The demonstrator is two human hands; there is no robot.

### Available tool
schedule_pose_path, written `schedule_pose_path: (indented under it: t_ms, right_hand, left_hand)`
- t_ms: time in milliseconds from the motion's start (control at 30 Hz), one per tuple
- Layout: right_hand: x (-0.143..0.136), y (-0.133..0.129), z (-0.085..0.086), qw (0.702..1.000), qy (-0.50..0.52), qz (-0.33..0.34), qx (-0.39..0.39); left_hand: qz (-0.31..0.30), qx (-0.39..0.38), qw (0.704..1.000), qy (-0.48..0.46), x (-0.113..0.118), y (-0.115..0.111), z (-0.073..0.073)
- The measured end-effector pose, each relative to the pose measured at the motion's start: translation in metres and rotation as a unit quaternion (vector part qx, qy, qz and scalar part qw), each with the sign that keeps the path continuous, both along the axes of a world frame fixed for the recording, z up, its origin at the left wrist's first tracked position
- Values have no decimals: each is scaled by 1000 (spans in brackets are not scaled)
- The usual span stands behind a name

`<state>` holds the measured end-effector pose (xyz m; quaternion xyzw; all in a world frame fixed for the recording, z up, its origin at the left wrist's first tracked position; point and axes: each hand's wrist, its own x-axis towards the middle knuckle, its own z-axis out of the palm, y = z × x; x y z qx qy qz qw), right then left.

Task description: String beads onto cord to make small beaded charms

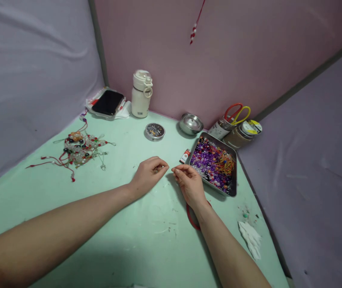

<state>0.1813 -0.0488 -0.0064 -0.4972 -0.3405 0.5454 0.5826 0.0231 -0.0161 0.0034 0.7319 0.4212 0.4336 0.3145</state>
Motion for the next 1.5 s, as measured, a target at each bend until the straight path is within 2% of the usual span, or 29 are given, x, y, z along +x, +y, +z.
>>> schedule_pose_path:
  t_ms: [533, 767, 900, 1067, 1267, 1500]
  right_hand:
    - [1, 0, -5, 999, -22, 15, 20]
    - [-2, -4, -4, 991, -131, -3, 41]
    - [-3, -8, -2, 970, -223, -27, 91]
    - [-3, -13, 3, 917, -333, -73, 208]
    - [-5, -16, 8, 884, -382, -98, 251]
    - [-4, -15, 8, 868, -413, -95, 259]
  left_hand:
    - [-30, -1, 1000, 8, 0, 0, -2]
    - [-51, -34, 998, 0, 0, 1, -4]
    - [-63, -55, 996, -9, 0, 0, -3]
    - [-73, -106, 991, -29, 0, -2, 0]
    - [-99, -120, 987, -36, -1, -3, -2]
    - [-96, -106, 989, -33, -1, -3, 0]
